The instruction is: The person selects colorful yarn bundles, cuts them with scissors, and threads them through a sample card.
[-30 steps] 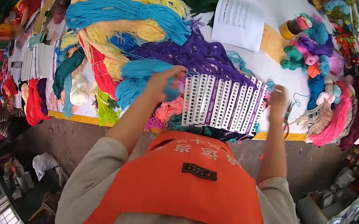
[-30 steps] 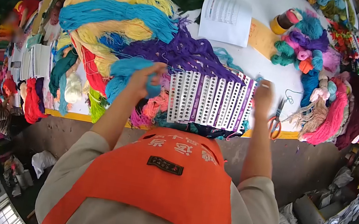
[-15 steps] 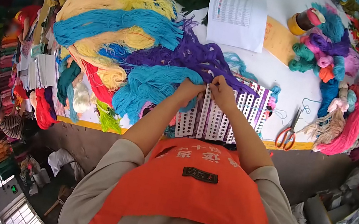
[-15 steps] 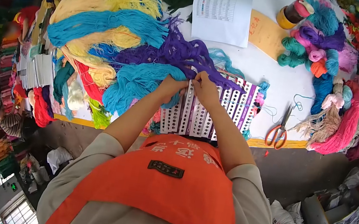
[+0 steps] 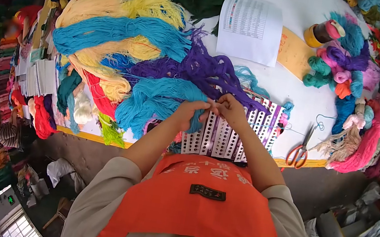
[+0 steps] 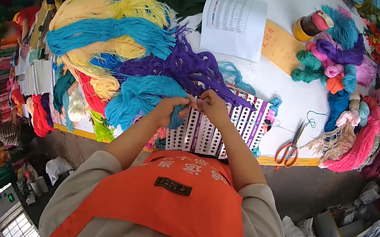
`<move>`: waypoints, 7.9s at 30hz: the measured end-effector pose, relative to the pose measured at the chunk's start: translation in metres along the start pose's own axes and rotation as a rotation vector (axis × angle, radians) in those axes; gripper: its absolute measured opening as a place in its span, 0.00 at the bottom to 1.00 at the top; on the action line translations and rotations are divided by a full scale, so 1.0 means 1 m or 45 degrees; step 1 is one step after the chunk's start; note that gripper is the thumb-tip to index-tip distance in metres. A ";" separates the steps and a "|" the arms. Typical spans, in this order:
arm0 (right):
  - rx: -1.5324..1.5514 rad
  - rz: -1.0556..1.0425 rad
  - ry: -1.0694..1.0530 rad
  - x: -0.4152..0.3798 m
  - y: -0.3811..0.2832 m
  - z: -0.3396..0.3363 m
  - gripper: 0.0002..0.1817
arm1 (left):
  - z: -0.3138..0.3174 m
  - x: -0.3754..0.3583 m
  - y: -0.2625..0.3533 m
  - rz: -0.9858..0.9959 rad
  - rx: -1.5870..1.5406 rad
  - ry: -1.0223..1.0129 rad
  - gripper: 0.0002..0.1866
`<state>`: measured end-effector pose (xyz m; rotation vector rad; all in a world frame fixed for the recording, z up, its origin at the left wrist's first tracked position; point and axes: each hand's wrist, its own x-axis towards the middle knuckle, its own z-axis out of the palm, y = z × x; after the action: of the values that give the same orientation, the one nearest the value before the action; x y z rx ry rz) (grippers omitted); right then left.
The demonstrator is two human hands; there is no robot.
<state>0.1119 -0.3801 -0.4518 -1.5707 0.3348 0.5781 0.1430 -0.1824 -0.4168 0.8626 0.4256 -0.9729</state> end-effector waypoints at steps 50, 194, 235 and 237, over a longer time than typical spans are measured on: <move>0.999 -0.596 0.049 -0.141 -0.133 0.079 0.03 | 0.029 -0.146 0.069 0.614 -0.512 0.055 0.19; 0.352 0.006 -0.188 -0.026 0.028 -0.074 0.18 | 0.075 0.046 -0.045 -0.087 1.182 0.304 0.12; 0.407 -0.664 0.225 -0.161 -0.138 0.072 0.03 | 0.097 -0.152 0.030 0.571 0.011 -0.369 0.22; 0.394 -0.617 0.205 -0.161 -0.137 0.070 0.03 | 0.096 -0.152 0.030 0.554 -0.005 -0.356 0.21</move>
<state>0.0416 -0.3192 -0.2490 -1.3339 0.1441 0.0202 0.0845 -0.1685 -0.2447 0.7601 -0.0042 -0.6734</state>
